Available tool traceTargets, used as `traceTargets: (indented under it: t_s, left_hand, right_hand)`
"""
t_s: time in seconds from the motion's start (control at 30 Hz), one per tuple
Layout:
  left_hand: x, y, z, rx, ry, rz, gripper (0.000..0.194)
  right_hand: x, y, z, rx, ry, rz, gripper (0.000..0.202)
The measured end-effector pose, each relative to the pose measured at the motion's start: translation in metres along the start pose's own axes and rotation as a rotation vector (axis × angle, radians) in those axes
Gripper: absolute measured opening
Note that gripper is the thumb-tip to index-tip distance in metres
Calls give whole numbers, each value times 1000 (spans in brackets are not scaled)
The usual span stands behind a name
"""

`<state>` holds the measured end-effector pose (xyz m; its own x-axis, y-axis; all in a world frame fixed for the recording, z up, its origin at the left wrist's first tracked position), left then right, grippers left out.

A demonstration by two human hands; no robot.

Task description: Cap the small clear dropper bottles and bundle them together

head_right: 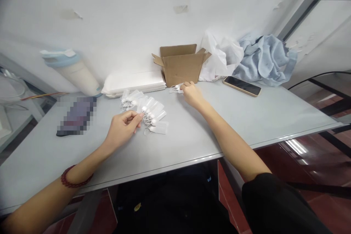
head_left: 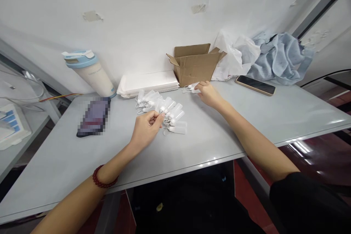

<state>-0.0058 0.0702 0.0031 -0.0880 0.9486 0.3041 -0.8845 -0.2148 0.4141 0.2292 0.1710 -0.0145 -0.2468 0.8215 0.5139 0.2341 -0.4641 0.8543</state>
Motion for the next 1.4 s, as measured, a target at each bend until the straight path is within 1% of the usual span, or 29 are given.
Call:
traceTargets:
  t_s: [0.4, 0.6, 0.7, 0.8, 0.9, 0.97, 1.07, 1.17, 1.27, 1.4]
  left_hand:
    - [-1, -1, -1, -11, 12, -17, 31]
    - [-1, -1, 0, -15, 5, -16, 31]
    - [-1, -1, 1, -21, -1, -11, 31]
    - [-1, -1, 1, -34, -4, -5, 31]
    - [-1, -1, 1, -39, -4, 0, 30]
    - [-1, -1, 1, -52, -5, -2, 30]
    - [-1, -1, 2, -79, 3, -12, 29]
    - [-1, -2, 1, -109, 23, -19, 25]
    - [-2, -3, 1, -149, 46, -37, 21]
    - [-3, -6, 1, -188, 65, -58, 24]
  right_hand:
    - [0, 0, -2, -7, 12, -26, 30]
    - [-2, -4, -6, 35, 2, -94, 20]
    - [-2, -2, -11, 78, -10, -109, 16]
    - [-1, 10, -19, 217, -29, -64, 14]
    - [-1, 26, -31, 505, -95, -26, 14]
    - [-4, 36, -41, 713, -151, -45, 18]
    - [-10, 43, -57, 980, -242, -160, 24]
    - [-14, 50, -70, 1130, -275, -237, 22]
    - [-18, 52, -81, 1220, -261, -329, 19]
    - [-27, 48, -97, 1263, -224, -493, 15]
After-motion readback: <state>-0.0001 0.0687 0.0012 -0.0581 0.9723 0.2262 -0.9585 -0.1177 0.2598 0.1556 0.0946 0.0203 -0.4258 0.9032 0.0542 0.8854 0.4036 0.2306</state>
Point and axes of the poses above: each hand's wrist, its own x-axis towards the middle knuckle, its own y-axis out of the back of the hand, z = x × y, the point moved 9 cm from there along x, towards the middle knuckle, and after that the axes turned 14 degrees about z, right-handed, at the moved point
